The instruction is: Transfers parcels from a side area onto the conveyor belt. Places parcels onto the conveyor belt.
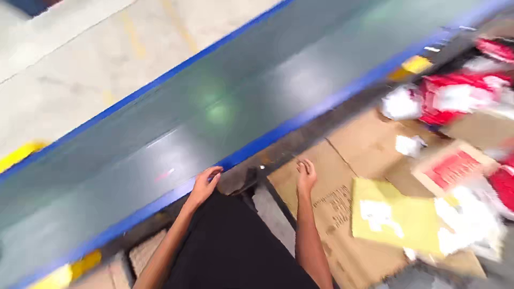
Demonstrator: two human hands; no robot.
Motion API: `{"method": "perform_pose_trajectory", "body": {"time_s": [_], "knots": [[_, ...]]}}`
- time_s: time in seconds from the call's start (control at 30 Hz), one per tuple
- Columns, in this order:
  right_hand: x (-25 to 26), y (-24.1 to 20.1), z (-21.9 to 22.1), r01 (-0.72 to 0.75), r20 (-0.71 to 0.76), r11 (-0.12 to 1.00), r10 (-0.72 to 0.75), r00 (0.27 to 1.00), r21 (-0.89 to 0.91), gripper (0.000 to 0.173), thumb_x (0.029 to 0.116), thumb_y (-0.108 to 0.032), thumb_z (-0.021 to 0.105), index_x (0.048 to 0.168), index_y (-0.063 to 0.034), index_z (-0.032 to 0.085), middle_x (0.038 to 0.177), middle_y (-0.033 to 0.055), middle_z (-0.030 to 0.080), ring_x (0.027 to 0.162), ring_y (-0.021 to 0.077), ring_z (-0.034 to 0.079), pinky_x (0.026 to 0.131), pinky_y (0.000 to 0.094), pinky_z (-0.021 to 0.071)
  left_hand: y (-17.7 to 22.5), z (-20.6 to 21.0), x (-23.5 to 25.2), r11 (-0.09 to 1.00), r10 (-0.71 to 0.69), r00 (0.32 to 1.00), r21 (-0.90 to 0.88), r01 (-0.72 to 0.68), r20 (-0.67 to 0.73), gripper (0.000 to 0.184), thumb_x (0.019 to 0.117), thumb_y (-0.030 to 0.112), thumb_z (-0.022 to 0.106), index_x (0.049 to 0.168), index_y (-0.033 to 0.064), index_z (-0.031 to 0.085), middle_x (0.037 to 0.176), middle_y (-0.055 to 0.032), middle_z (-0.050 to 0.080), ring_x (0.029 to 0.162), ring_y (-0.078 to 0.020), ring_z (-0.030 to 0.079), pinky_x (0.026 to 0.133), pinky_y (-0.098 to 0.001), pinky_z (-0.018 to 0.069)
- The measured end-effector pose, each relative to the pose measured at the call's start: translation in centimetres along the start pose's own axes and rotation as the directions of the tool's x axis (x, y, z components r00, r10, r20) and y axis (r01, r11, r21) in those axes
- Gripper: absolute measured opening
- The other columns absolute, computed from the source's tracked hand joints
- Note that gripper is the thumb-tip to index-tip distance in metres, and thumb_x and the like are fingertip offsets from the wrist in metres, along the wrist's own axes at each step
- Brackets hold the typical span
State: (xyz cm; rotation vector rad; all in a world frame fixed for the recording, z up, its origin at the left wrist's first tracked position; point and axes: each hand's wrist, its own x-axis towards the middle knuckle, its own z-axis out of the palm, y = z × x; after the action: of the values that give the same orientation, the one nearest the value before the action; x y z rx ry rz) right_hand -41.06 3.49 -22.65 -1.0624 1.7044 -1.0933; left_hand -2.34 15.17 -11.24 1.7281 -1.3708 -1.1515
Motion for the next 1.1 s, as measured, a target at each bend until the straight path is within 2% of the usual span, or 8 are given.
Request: {"method": "perform_pose_trajectory", "body": {"time_s": [0.1, 0.17, 0.33, 0.47, 0.6, 0.77, 0.9, 1.1], "knots": [[-6.2, -2.6, 5.2, 0.05, -0.013, 0.987, -0.053, 0.999, -0.152, 0.039, 0.1027, -0.014, 0.056, 0.137, 0.0054, 0.057, 0.135, 0.0225, 0.061, 0.122, 0.0267, 0.063, 0.104, 0.0401, 0.0519, -2.6, -4.6, -2.9, 0.996, -0.03, 0.967, 0.076, 0.051, -0.254, 0.03, 0.1026, 0.015, 0.056, 0.127, 0.0016, 0.067, 0.121, -0.0126, 0.071, 0.11, -0.0186, 0.07, 0.097, -0.039, 0.059], [-8.4, -4.3, 8.1, 0.108, -0.018, 0.957, -0.117, 0.993, -0.269, 0.041, 0.1003, -0.016, 0.06, 0.135, 0.005, 0.058, 0.139, 0.0262, 0.057, 0.127, 0.032, 0.058, 0.108, 0.0419, 0.0485, -4.4, -8.0, -5.1, 0.984, -0.041, 0.884, 0.132, 0.116, -0.466, 0.032, 0.1022, 0.015, 0.055, 0.129, 0.0026, 0.066, 0.122, -0.0118, 0.07, 0.109, -0.0187, 0.069, 0.095, -0.0382, 0.0593], [-8.8, -7.0, 11.8, 0.104, -0.067, 0.8, -0.177, 0.982, -0.59, 0.057, 0.0957, -0.032, 0.064, 0.142, 0.0, 0.054, 0.15, 0.0312, 0.044, 0.137, 0.0434, 0.047, 0.11, 0.0491, 0.0445, -9.9, -17.1, -12.2, 0.931, -0.101, 0.507, 0.098, 0.352, -0.856, 0.035, 0.0981, 0.014, 0.059, 0.13, 0.0009, 0.065, 0.125, -0.0153, 0.069, 0.114, -0.0234, 0.068, 0.095, -0.0397, 0.0583], [-8.5, -8.5, 15.0, 0.322, 0.117, 0.651, -0.338, 0.934, -0.687, 0.058, 0.0966, -0.037, 0.062, 0.144, -0.0035, 0.054, 0.159, 0.027, 0.034, 0.149, 0.039, 0.033, 0.119, 0.0436, 0.0344, -15.2, -21.9, -19.8, 0.874, -0.355, 0.257, -0.222, 0.433, -0.899, 0.037, 0.0983, 0.016, 0.061, 0.132, 0.0013, 0.062, 0.129, -0.0155, 0.067, 0.115, -0.0233, 0.068, 0.093, -0.0399, 0.0587], [-10.6, -10.2, 21.5, 0.547, 0.344, 0.621, -0.426, 0.837, -0.562, 0.047, 0.0963, -0.025, 0.063, 0.135, 0.0008, 0.06, 0.147, 0.0234, 0.052, 0.142, 0.034, 0.045, 0.119, 0.044, 0.0344, -20.5, -22.0, -25.3, 0.764, -0.534, 0.165, -0.389, 0.515, -0.829, 0.044, 0.097, 0.018, 0.06, 0.137, -0.0002, 0.058, 0.136, -0.02, 0.061, 0.121, -0.0291, 0.063, 0.104, -0.0451, 0.0526], [-18.7, -11.8, 32.4, 0.747, 0.604, 0.556, -0.469, 0.644, -0.365, 0.044, 0.096, -0.022, 0.063, 0.132, 0.0025, 0.061, 0.143, 0.0234, 0.056, 0.139, 0.0356, 0.049, 0.117, 0.0481, 0.0372, -23.4, -20.3, -28.2, 0.774, -0.543, 0.131, -0.433, 0.462, -0.83, 0.04, 0.0967, 0.014, 0.061, 0.134, -0.0002, 0.06, 0.13, -0.0197, 0.063, 0.115, -0.0254, 0.066, 0.097, -0.0394, 0.0573], [-25.9, -11.4, 38.9, 0.844, 0.793, 0.519, -0.454, 0.406, -0.135, 0.044, 0.0936, -0.02, 0.063, 0.131, 0.0037, 0.062, 0.144, 0.0238, 0.056, 0.138, 0.036, 0.05, 0.116, 0.0515, 0.0388, -24.2, -21.7, -29.6, 0.795, -0.527, 0.116, -0.441, 0.417, -0.842, 0.039, 0.098, 0.015, 0.06, 0.134, 0.0005, 0.06, 0.128, -0.0179, 0.064, 0.107, -0.0235, 0.068, 0.089, -0.0381, 0.0597], [-31.5, -9.4, 42.3, 0.931, 0.892, 0.36, -0.439, 0.107, 0.066, 0.046, 0.0937, -0.029, 0.056, 0.127, 0.0017, 0.065, 0.143, 0.0226, 0.057, 0.141, 0.0406, 0.046, 0.122, 0.0538, 0.029, -26.2, -25.8, -34.2, 0.783, -0.436, -0.084, -0.424, 0.455, -0.896, 0.039, 0.0986, 0.015, 0.058, 0.134, -0.0003, 0.06, 0.122, -0.016, 0.067, 0.102, -0.0222, 0.069, 0.087, -0.0378, 0.0595]]}}
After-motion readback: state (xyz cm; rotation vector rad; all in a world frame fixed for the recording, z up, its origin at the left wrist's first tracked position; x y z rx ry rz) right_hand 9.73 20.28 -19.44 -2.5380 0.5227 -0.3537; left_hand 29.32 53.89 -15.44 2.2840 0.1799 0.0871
